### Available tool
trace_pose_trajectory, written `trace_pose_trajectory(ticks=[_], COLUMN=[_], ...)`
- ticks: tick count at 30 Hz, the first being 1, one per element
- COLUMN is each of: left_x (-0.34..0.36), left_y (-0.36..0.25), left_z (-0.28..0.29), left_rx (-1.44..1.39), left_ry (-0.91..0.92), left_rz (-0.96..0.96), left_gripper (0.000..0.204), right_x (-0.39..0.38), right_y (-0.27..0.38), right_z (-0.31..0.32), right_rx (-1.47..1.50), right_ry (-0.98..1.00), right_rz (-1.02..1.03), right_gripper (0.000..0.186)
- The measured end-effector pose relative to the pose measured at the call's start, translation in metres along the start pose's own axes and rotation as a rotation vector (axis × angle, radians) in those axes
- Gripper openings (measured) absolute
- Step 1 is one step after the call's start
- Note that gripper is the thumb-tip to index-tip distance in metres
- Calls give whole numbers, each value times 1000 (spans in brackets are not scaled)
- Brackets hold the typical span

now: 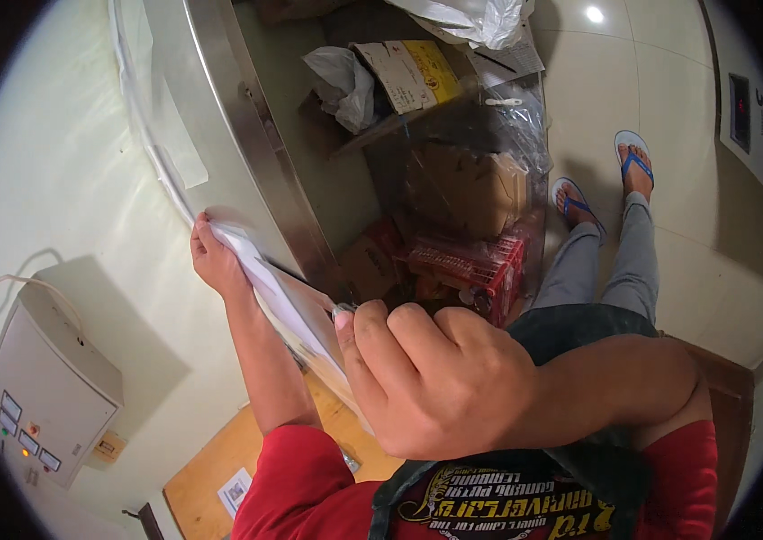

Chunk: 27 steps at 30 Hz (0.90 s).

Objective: Manually applying and cutting a clear plastic protective film onto a long metal surface.

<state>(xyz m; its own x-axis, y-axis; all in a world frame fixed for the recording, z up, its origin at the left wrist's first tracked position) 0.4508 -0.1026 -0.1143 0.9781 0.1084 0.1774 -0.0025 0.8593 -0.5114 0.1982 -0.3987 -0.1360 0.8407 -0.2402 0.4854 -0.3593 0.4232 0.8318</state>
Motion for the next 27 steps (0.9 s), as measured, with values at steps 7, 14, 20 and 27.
trace_pose_trajectory(ticks=[7, 14, 20, 27], left_x=[-7, -11, -51, -63], left_y=[-16, -5, 9, -29], left_z=[-9, 29, 25, 12], left_rx=[67, 213, 383, 459], left_ry=[-3, -5, -18, 114], left_rz=[47, -15, -2, 66], left_gripper=[38, 60, 66, 84], right_x=[17, 59, 86, 95], right_y=[2, 17, 32, 33], right_z=[-8, -10, -44, -63], right_rx=[-37, -148, -192, -307], right_ry=[59, 228, 388, 487], right_rz=[-35, 45, 140, 161], right_gripper=[11, 21, 33, 27])
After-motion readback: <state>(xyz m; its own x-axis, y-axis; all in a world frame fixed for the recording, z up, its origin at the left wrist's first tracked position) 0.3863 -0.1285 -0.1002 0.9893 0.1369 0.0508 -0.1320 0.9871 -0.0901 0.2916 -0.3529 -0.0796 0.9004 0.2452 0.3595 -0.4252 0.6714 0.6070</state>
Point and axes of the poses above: each hand's wrist, its own x-axis towards the middle knuckle, its own z-axis out of the back of the hand, y = z × x, the point moved 7 cm from there along x, towards the middle knuckle, and after that the axes turned 7 degrees about x, right-handed, at the moved point
